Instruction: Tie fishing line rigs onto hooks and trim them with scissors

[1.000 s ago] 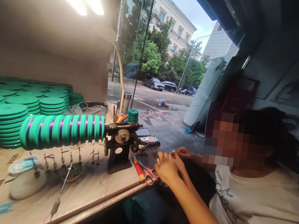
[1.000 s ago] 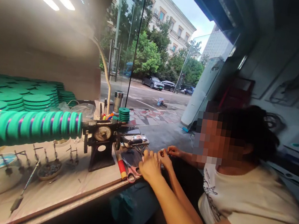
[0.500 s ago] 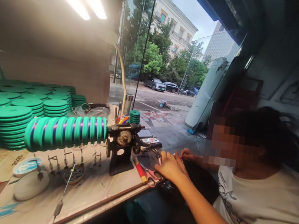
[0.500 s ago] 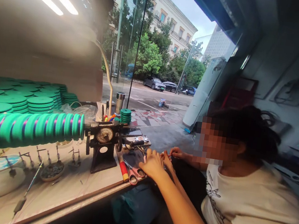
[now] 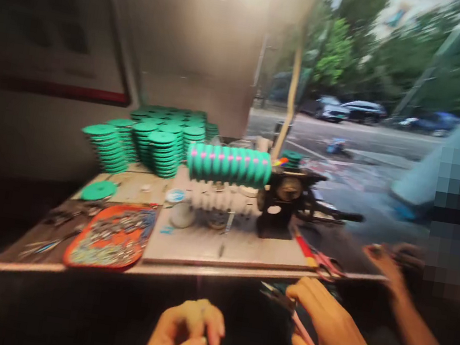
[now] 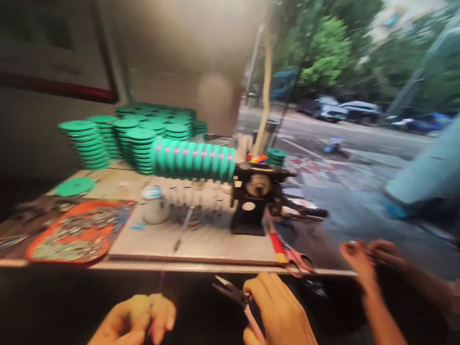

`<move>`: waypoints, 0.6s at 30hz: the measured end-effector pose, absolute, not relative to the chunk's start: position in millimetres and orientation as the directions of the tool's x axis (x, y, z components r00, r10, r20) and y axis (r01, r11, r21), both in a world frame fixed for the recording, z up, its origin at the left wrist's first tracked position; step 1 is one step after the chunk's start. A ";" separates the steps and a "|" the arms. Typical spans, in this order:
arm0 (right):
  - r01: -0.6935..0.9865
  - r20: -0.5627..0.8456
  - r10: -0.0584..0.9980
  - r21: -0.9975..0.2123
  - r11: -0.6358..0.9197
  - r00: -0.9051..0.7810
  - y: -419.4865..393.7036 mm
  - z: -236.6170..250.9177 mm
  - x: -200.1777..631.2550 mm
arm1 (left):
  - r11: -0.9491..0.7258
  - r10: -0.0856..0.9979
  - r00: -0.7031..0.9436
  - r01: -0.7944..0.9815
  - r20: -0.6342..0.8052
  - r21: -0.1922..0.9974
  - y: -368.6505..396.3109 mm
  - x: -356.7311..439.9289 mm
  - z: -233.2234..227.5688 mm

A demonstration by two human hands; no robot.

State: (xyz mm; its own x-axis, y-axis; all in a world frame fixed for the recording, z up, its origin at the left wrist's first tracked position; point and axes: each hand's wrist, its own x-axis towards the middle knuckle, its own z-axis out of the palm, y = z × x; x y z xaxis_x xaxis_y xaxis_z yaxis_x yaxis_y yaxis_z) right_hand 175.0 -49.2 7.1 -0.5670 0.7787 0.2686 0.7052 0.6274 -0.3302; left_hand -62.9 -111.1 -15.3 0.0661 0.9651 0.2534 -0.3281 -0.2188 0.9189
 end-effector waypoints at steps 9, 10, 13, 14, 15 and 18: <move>0.444 0.495 0.496 -0.227 0.867 -0.714 -46.5 -2.3 118.9 | -0.126 0.969 0.102 -0.576 0.224 0.808 -119.0 -61.3 -14.3; 0.439 0.504 0.483 -0.213 0.873 -0.716 -46.4 0.0 116.1 | -0.121 0.969 0.109 -0.572 0.221 0.811 -119.4 -61.8 -13.9; 0.412 0.493 0.476 -0.241 0.879 -0.728 -48.6 4.0 109.1 | -0.121 0.966 0.130 -0.529 0.222 0.840 -119.9 -63.1 -12.9; 0.394 0.458 0.498 -0.308 0.866 -0.736 -50.3 4.5 107.3 | -0.134 0.964 0.133 -0.498 0.228 0.857 -119.8 -63.5 -12.3; 0.378 0.399 0.537 -0.412 0.829 -0.743 -52.4 4.8 105.9 | -0.159 0.960 0.135 -0.453 0.243 0.877 -119.6 -63.8 -11.7; 0.355 0.090 0.675 -0.795 0.492 -0.732 -60.2 5.4 103.5 | -0.289 0.930 0.149 -0.271 0.336 0.918 -118.6 -64.8 -10.3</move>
